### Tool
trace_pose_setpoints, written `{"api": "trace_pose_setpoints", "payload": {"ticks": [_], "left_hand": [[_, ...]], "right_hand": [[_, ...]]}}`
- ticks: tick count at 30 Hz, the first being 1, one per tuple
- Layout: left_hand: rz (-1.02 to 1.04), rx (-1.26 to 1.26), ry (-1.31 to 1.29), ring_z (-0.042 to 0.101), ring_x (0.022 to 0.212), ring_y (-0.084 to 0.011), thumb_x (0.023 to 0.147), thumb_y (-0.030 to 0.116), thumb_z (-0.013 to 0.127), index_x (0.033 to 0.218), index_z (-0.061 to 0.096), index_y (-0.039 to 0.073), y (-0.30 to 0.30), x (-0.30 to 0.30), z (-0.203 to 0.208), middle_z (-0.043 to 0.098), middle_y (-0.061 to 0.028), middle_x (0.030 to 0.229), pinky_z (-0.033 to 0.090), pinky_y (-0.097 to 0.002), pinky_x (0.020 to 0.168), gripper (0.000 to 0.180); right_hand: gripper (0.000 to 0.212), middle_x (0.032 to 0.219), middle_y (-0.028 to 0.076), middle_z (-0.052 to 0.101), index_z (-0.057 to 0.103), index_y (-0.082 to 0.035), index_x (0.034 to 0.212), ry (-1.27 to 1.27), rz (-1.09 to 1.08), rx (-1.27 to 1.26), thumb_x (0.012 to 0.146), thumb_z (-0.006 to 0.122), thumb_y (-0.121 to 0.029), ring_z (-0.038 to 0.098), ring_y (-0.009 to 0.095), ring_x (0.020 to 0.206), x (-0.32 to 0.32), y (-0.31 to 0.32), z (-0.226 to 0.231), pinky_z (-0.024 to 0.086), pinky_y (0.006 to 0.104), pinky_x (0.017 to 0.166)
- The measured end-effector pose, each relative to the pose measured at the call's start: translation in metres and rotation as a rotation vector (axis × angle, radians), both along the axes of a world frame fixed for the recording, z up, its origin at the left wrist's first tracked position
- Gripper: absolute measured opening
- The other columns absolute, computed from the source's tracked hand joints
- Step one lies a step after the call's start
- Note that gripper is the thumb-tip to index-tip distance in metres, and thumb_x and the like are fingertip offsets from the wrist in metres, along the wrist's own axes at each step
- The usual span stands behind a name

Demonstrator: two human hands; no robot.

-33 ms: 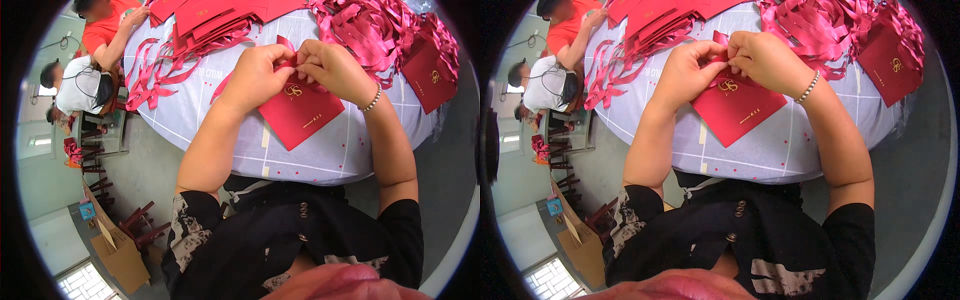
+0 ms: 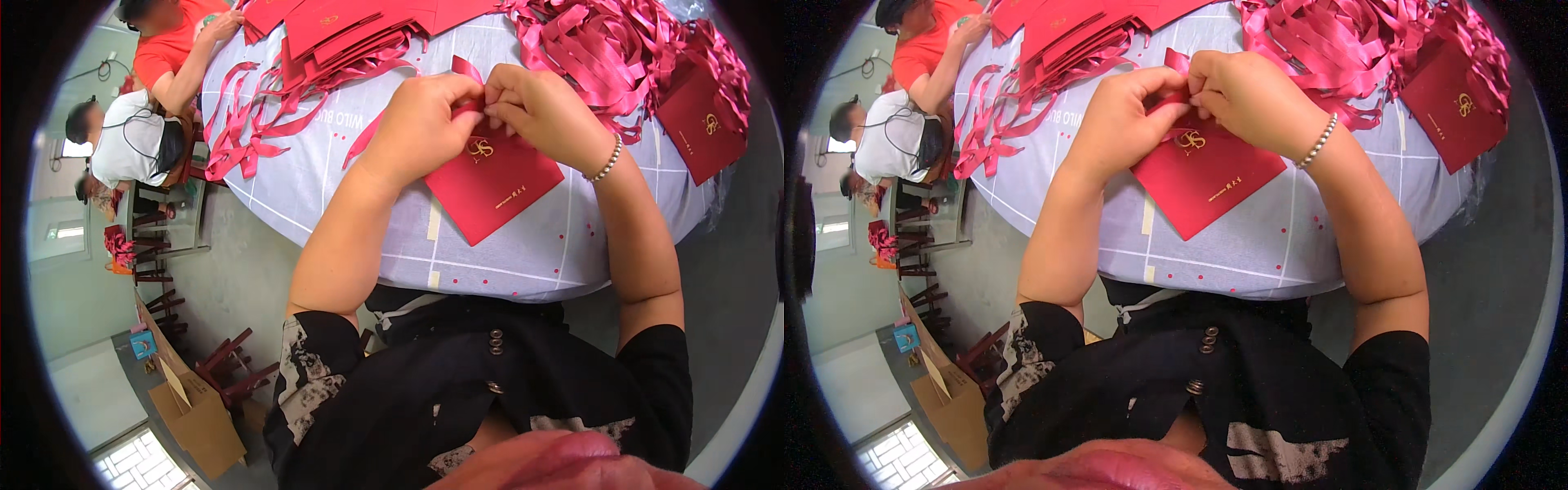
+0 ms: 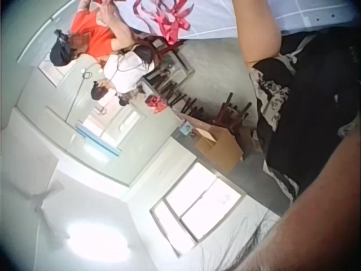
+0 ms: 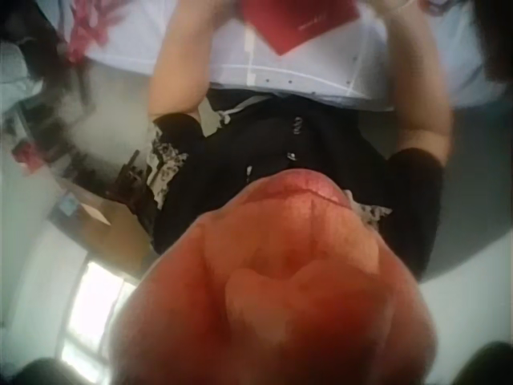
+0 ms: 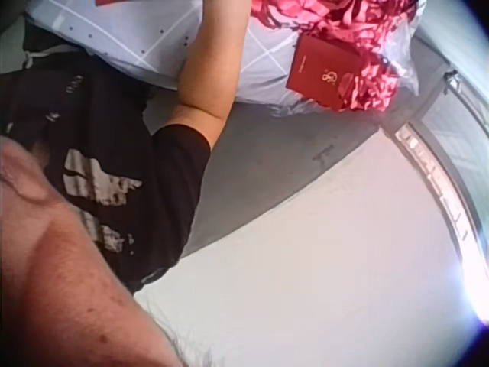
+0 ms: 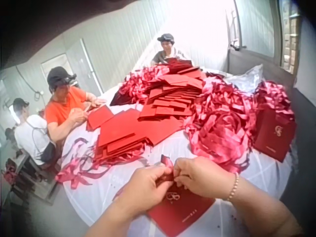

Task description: The recorder is tying pink ribbons onto red envelopes at a large assembly table in a workshop.

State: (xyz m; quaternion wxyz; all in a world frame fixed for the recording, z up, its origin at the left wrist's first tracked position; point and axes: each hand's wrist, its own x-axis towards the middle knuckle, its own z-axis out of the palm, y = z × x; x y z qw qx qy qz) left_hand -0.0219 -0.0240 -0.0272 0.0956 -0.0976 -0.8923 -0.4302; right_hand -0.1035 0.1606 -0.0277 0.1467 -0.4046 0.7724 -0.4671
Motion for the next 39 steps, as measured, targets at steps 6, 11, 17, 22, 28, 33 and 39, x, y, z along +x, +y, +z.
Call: {"api": "trace_pose_setpoints", "payload": {"ticks": [6, 11, 17, 22, 28, 33, 39], "left_hand": [[0.018, 0.016, 0.034, 0.070, 0.083, -0.0170, 0.081, 0.000, 0.072, 0.109, 0.070, 0.000, 0.002, 0.008, 0.007, 0.074, -0.0122, 0.092, 0.055, -0.0295, 0.076, 0.027], [-0.157, -0.267, 0.307, 0.068, 0.076, -0.0262, 0.077, 0.004, 0.075, 0.101, 0.071, 0.002, 0.006, 0.016, 0.011, 0.072, -0.0118, 0.089, 0.054, -0.0335, 0.071, 0.024], [-0.296, -0.302, 0.314, 0.066, 0.077, -0.0276, 0.076, 0.007, 0.077, 0.094, 0.068, 0.006, 0.019, 0.026, 0.023, 0.068, -0.0087, 0.082, 0.052, -0.0347, 0.067, 0.021], [-0.244, -0.267, 0.294, 0.066, 0.074, -0.0273, 0.075, 0.008, 0.077, 0.093, 0.067, 0.005, 0.017, 0.028, 0.023, 0.068, -0.0093, 0.081, 0.051, -0.0342, 0.065, 0.021], [-0.122, -0.272, -0.121, 0.065, 0.068, -0.0290, 0.084, 0.010, 0.072, 0.093, 0.068, 0.001, 0.008, 0.024, 0.017, 0.069, -0.0123, 0.082, 0.050, -0.0334, 0.062, 0.013], [-0.367, -0.137, 0.087, 0.065, 0.069, -0.0259, 0.087, 0.010, 0.071, 0.093, 0.069, 0.001, 0.013, 0.025, 0.025, 0.068, -0.0118, 0.077, 0.049, -0.0320, 0.063, 0.011], [-0.305, -0.117, 0.154, 0.064, 0.065, -0.0230, 0.088, 0.009, 0.069, 0.092, 0.068, 0.000, 0.011, 0.025, 0.019, 0.067, -0.0116, 0.076, 0.049, -0.0304, 0.059, 0.009]], "right_hand": [[0.030, 0.074, 0.011, 0.065, 0.063, -0.001, 0.094, 0.581, -0.141, -0.168, 0.080, 0.079, -0.022, 0.062, 0.027, 0.065, -0.006, 0.003, 0.009, 0.051, 0.0372, 0.066], [0.010, 0.079, 0.001, 0.064, 0.064, 0.003, 0.095, 0.088, 0.084, 0.014, 0.090, 0.067, -0.004, 0.058, 0.005, 0.073, -0.010, 0.015, 0.022, 0.048, 0.0222, 0.067], [0.004, 0.073, 0.000, 0.063, 0.062, 0.002, 0.088, -0.182, 0.427, 0.322, 0.087, 0.065, 0.002, 0.055, 0.001, 0.068, -0.014, 0.024, 0.041, 0.044, 0.0183, 0.061], [0.013, 0.079, 0.000, 0.065, 0.059, 0.001, 0.091, -0.530, 0.385, 0.180, 0.084, 0.065, 0.010, 0.062, 0.003, 0.075, -0.016, 0.016, 0.022, 0.047, 0.0161, 0.067], [0.025, 0.086, 0.004, 0.065, 0.045, -0.005, 0.083, -0.480, 0.251, -0.081, 0.084, 0.063, 0.012, 0.062, 0.004, 0.081, -0.013, 0.009, -0.003, 0.049, 0.0188, 0.074], [0.017, 0.079, 0.003, 0.064, 0.051, -0.008, 0.081, -0.289, -0.151, -0.220, 0.089, 0.061, 0.004, 0.064, 0.012, 0.077, -0.052, 0.014, -0.023, 0.050, 0.0250, 0.066], [0.010, 0.084, 0.001, 0.065, 0.066, -0.006, 0.103, -0.367, -0.266, -0.349, 0.095, 0.061, -0.008, 0.060, 0.007, 0.074, -0.021, -0.007, -0.005, 0.049, 0.0221, 0.068]]}}
